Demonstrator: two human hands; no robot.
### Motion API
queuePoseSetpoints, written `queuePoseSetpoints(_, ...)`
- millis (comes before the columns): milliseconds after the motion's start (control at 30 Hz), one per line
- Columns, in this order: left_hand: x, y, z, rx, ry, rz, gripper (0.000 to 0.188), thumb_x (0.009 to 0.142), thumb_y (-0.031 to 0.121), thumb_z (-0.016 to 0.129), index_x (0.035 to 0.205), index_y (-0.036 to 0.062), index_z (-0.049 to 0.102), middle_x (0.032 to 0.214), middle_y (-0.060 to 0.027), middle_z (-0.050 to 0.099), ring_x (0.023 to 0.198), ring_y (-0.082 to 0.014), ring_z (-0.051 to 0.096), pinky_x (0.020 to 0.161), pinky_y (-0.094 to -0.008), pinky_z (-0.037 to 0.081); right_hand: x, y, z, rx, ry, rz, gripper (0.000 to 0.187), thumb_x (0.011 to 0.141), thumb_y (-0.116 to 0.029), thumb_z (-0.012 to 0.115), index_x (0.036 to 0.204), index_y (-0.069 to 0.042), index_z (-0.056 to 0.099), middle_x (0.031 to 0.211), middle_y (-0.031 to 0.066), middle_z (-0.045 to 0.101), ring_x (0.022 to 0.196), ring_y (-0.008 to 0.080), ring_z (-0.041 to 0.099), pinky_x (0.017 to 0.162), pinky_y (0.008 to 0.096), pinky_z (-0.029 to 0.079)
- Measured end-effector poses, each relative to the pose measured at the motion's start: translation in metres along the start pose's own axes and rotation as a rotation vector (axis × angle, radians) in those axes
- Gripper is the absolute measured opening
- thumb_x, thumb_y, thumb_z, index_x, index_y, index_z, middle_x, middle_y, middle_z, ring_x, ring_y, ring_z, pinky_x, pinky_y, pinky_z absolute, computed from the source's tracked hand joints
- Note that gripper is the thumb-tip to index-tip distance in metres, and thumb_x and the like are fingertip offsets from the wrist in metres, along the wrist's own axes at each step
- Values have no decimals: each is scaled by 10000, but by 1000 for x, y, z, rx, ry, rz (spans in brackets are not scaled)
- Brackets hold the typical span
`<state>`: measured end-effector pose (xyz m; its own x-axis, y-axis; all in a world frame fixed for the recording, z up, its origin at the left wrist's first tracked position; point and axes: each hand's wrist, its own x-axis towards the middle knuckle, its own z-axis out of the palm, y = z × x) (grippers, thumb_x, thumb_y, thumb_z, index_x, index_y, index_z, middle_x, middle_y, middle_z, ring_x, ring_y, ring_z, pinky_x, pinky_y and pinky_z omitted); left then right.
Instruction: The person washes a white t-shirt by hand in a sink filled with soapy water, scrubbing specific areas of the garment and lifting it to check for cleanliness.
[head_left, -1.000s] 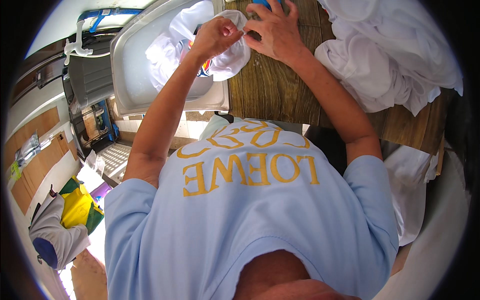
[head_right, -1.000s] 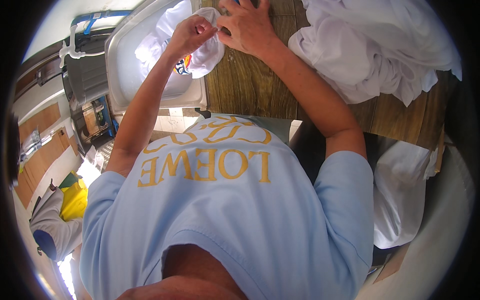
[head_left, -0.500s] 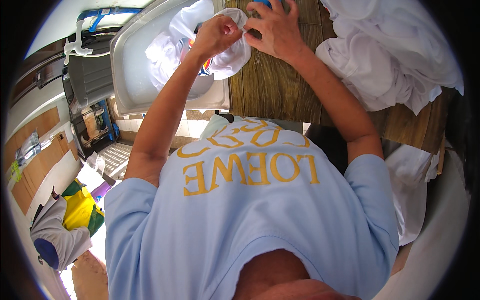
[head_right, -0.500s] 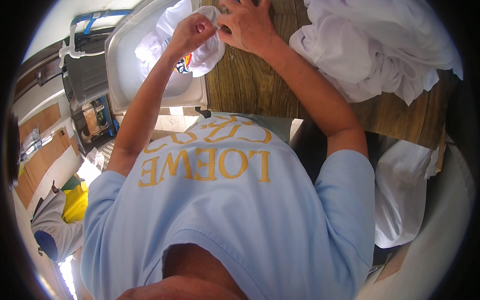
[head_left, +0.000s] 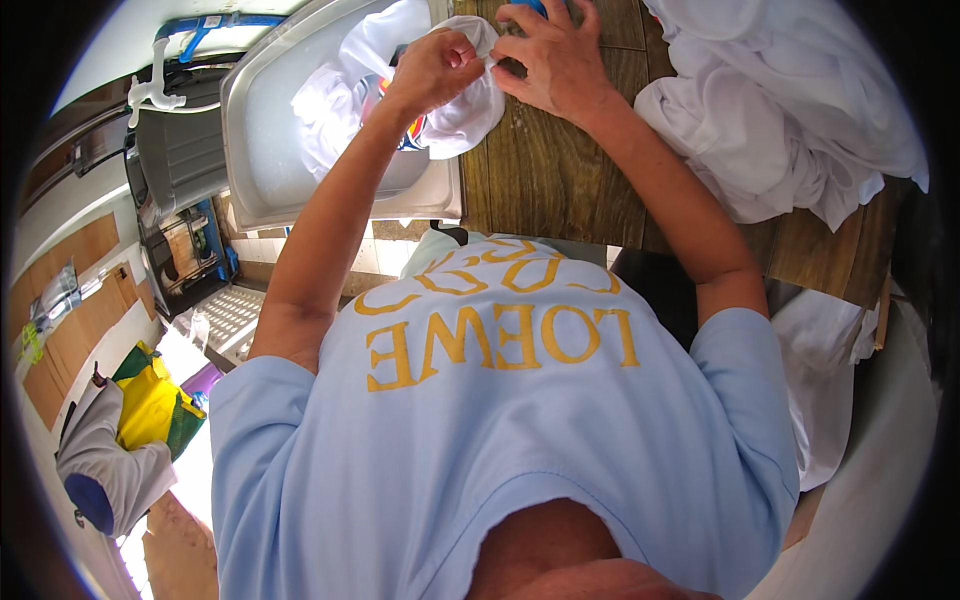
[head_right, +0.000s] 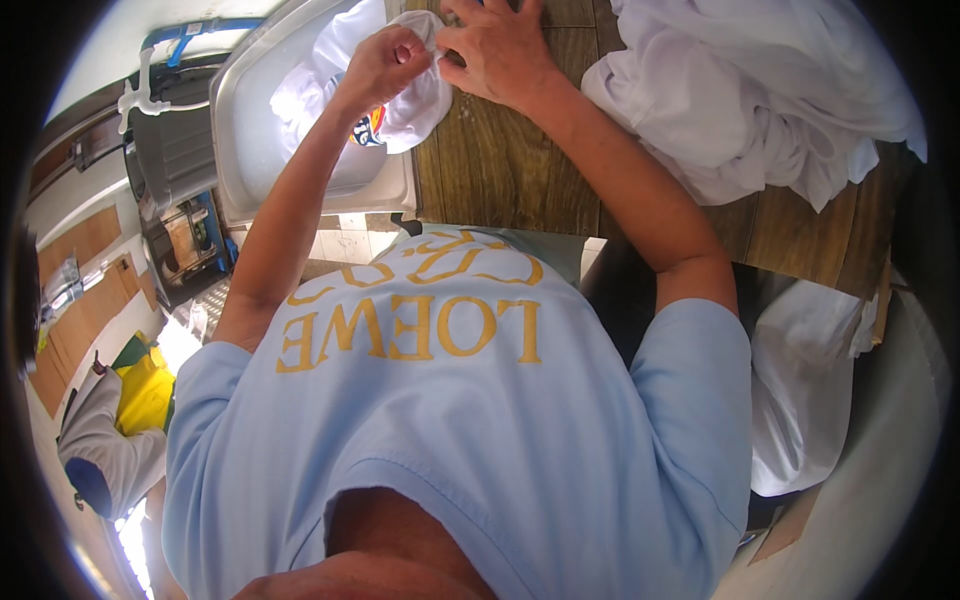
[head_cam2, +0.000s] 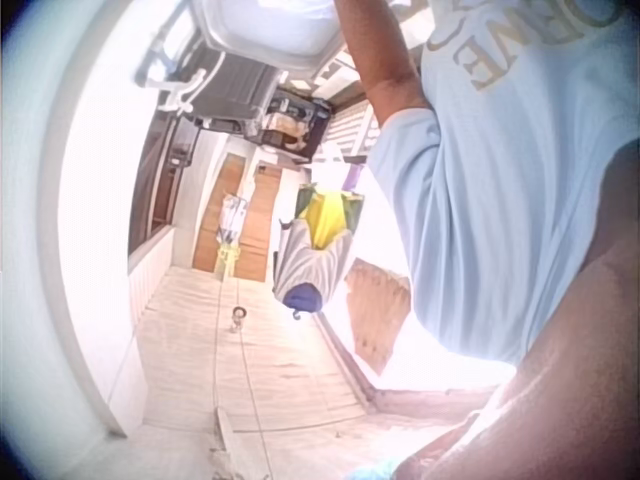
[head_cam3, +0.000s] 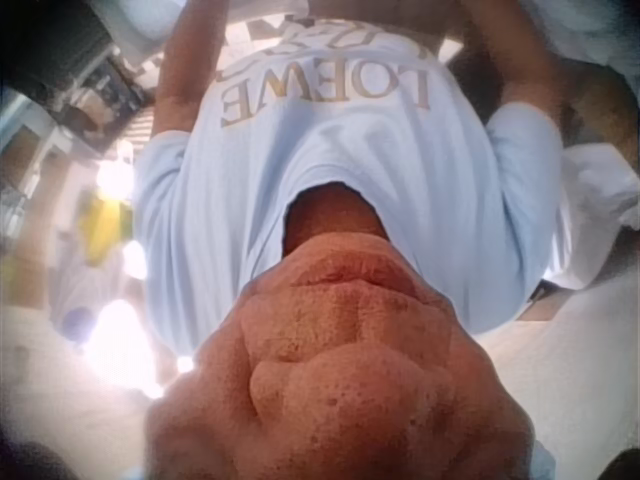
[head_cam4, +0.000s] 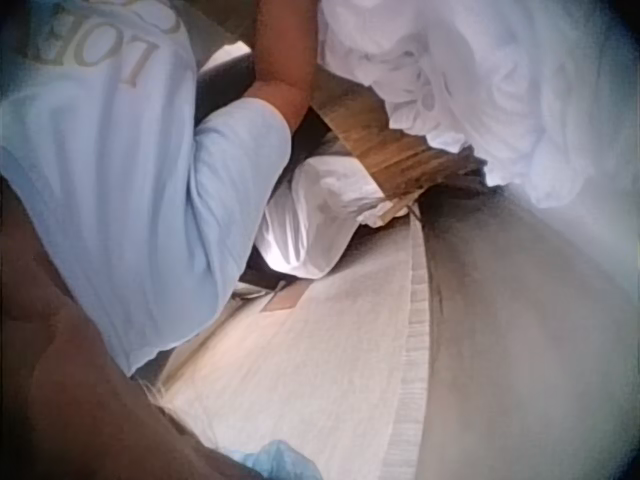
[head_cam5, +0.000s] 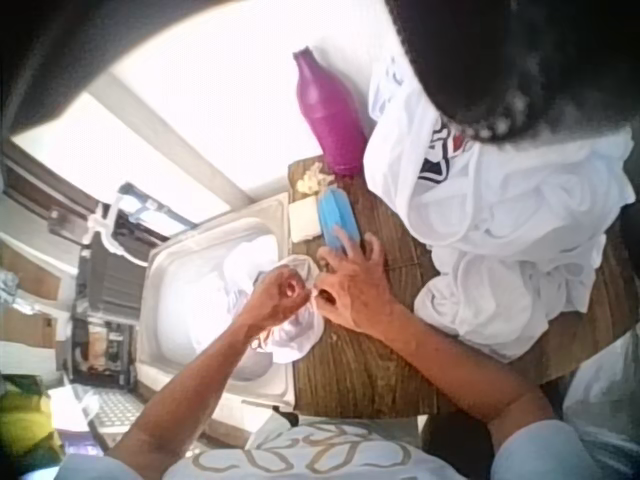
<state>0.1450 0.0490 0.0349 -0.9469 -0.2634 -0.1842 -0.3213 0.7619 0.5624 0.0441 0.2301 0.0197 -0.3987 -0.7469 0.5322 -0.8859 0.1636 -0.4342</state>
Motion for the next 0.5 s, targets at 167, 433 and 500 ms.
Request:
queuePoseSetpoints(167,0,6,-4,-8,-23,-8,251,786,267,688,819,25,633,810,-73,596,752,-184,580,703,-327,472,-1,1,-1,2,-6,0,149,677,-244,716,736,-111,688,1139,105,539,1288,366,346,960,656,255)
queuePoseSetpoints(433,1,-3,1,7,-4,21,301,778,330,706,796,34,652,832,-96,629,783,-215,619,729,-338,487,0,0,-1,-6,-32,8,154,688,-247,713,736,-103,686,1143,104,541,1292,365,345,963,661,251)
queuePoseSetpoints(500,1,-1,-2,2,-11,11,304,773,332,706,793,34,650,831,-96,628,781,-215,616,728,-338,485,0,0,-1,-9,-25,10,154,687,-247,713,735,-103,687,1140,104,542,1294,365,344,964,662,250)
